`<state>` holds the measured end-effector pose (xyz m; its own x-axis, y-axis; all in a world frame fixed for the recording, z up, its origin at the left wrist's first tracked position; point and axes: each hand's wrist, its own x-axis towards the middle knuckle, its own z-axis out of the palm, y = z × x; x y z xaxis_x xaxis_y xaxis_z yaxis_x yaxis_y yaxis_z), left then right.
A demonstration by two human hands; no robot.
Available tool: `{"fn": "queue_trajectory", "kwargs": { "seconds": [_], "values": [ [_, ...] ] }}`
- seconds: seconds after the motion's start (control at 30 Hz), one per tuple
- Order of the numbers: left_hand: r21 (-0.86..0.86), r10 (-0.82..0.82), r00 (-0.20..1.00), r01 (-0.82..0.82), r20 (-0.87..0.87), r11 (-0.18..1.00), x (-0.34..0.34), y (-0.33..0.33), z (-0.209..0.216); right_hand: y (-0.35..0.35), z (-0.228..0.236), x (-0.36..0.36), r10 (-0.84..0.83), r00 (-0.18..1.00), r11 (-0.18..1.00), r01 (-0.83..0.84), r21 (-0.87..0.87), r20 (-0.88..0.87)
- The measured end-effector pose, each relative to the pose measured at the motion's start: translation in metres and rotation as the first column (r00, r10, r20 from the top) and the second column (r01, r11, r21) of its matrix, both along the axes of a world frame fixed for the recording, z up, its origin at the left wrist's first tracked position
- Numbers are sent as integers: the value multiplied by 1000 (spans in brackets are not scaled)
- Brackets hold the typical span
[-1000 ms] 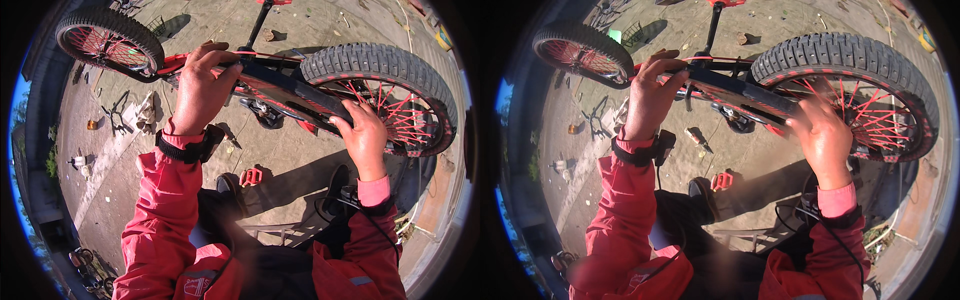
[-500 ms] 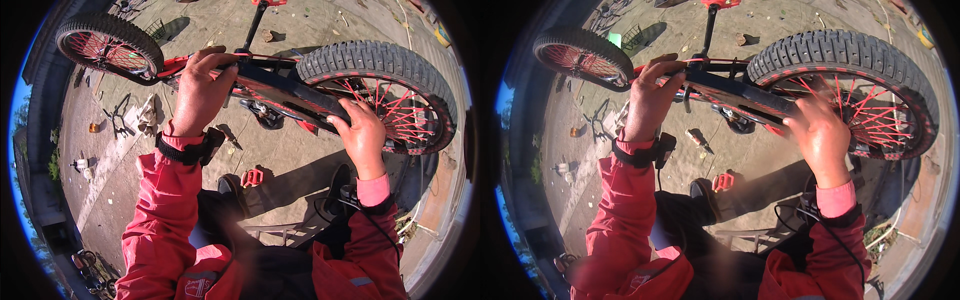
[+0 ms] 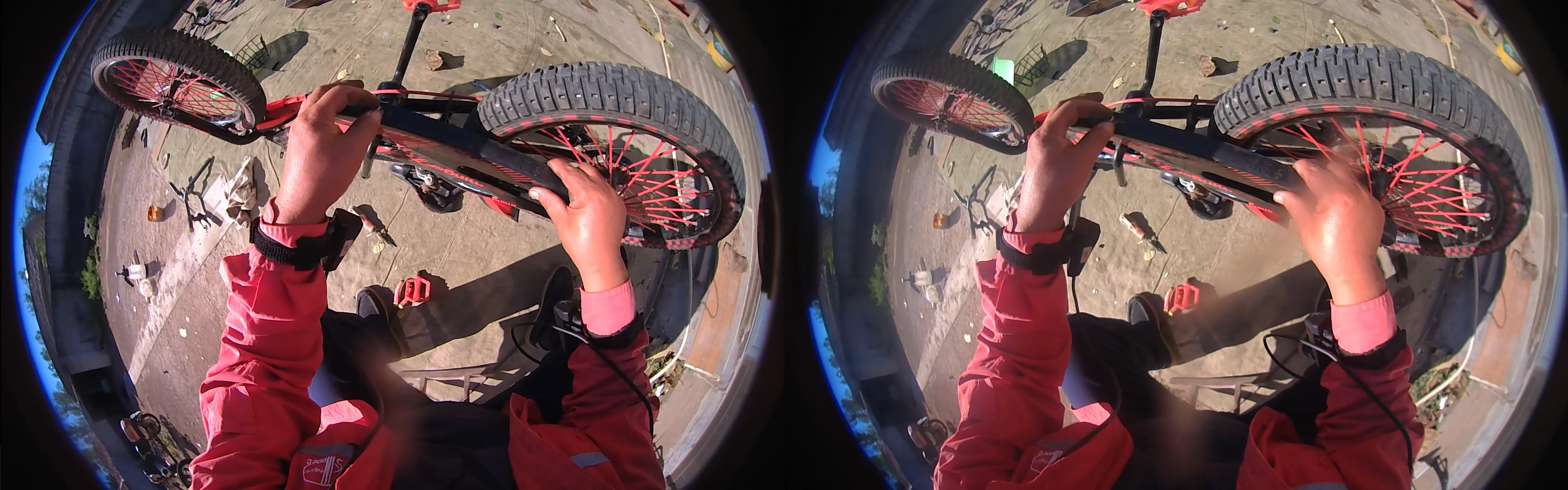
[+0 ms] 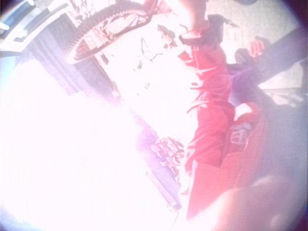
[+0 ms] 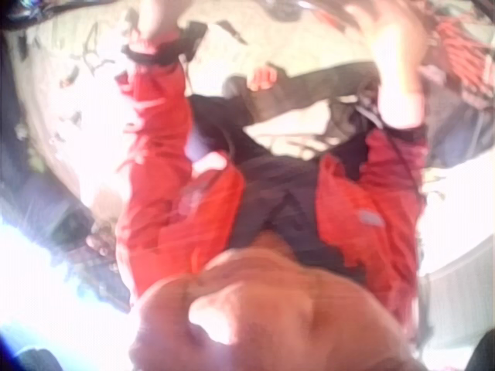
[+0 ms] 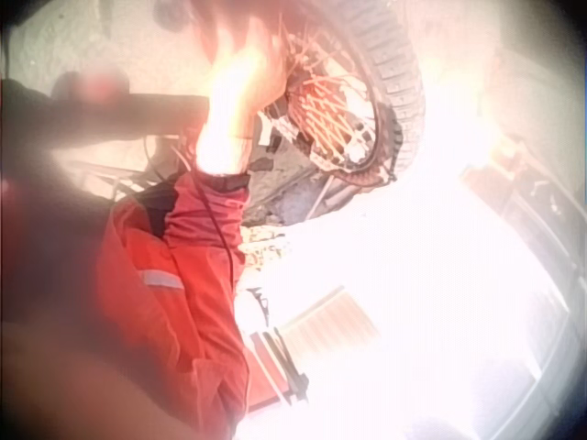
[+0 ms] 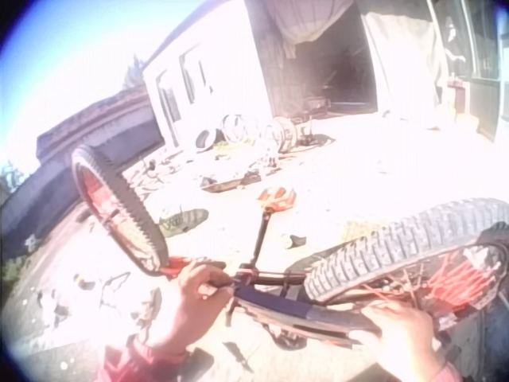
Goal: The person walks to a red mountain bike, positions a black and red mudguard over the rear wheel, and secures it to the frame using a small tool. The person then attaches a combination lock to the mudguard and frame.
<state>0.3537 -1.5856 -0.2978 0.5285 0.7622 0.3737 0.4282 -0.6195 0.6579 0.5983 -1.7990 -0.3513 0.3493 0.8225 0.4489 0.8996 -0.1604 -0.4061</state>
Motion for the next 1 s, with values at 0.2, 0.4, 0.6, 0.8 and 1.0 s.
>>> {"fn": "queue_trajectory", "kwargs": {
  "seconds": [0.2,0.4,0.6,0.8,1.0],
  "values": [
    [13,33,999,-33,16,999,2,0,-3,0,-1,0,-5,1000,1000,5,-6,-10],
    [-3,76,997,-76,11,997,5,0,-2,0,0,0,-7,1000,1000,8,-13,10],
    [-9,100,994,-100,-37,995,6,1,3,0,2,0,-11,1000,1000,12,-15,10],
    [17,83,994,-82,-77,996,7,2,7,0,3,-1,-36,999,998,36,-61,11],
    [-118,132,987,-143,-91,983,8,1,9,2,2,0,-20,999,999,22,-47,39]
  ]
}}
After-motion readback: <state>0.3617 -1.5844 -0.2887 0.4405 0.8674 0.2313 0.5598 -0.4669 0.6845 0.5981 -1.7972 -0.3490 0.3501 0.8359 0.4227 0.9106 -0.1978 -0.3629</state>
